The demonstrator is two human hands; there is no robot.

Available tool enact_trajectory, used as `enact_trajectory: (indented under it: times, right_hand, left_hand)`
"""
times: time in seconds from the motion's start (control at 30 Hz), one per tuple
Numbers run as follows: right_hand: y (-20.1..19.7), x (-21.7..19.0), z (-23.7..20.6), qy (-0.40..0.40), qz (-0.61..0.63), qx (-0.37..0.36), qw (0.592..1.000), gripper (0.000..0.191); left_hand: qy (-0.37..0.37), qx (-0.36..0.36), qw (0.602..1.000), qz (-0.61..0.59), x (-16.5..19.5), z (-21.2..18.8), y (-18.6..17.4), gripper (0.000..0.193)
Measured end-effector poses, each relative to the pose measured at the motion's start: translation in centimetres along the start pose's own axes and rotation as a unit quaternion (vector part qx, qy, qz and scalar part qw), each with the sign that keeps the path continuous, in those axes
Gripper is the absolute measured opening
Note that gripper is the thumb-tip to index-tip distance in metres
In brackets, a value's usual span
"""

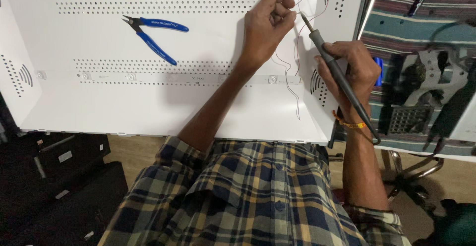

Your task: The person strips the insulation from two wires using pliers, then twists the exposed strands together. They apply solder with a soldering iron to join the wires and secure the connection inside a white metal enclosure. The person repeats the process for a second wire pair.

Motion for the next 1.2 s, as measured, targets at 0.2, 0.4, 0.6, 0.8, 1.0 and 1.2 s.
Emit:
enact_trajectory:
  times: [0.2,0.4,0.6,0.8,1.0,1.2]
  right_hand:
    - [0.05,-0.04,0.19,0.001,-0.006,-0.001,1.0,0.02]
    - [-0.12,-0.08,0.15,-0.003,-0.004,0.001,1.0,0.019]
    - [-0.15,-0.16,0.31,0.012,0.016,0.005,1.0,0.019]
    - [-0.28,-0.53,0.26,0.012,0.025,0.004,1.0,0.019]
    - [-0.06,-0.19,0.27,0.009,0.009,0.0,1.0,0.019]
    - [0.02,0.43,0.12,0.001,0.009,0.006,1.0,0.018]
  left_hand:
    - [-0.012,-0.005,1.0,0.0,-0.03,0.06,0.01,0.016]
    - [-0.011,-0.005,1.0,0.0,-0.12,0.04,0.03,0.015]
    - [-0.012,-0.007,1.0,0.005,-0.32,0.14,0.02,0.017]
    - [-0.021,-0.001,1.0,-0.002,-0.28,0.05,0.13,0.016]
    - [-0.005,-0.003,1.0,-0.01,-0.08,0.12,0.04,0.016]
    - [-0.015,-0.002,1.0,-0.007,-0.16,0.09,0.06,0.015]
Point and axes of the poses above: each hand's wrist, its own z-axis towards the middle knuckle, its own y-axis out of the palm, x = y × z, the point moved 3 cm from there along z, towards the middle knuckle, and after that the axes turned 5 degrees about y, right-handed, at the moved point
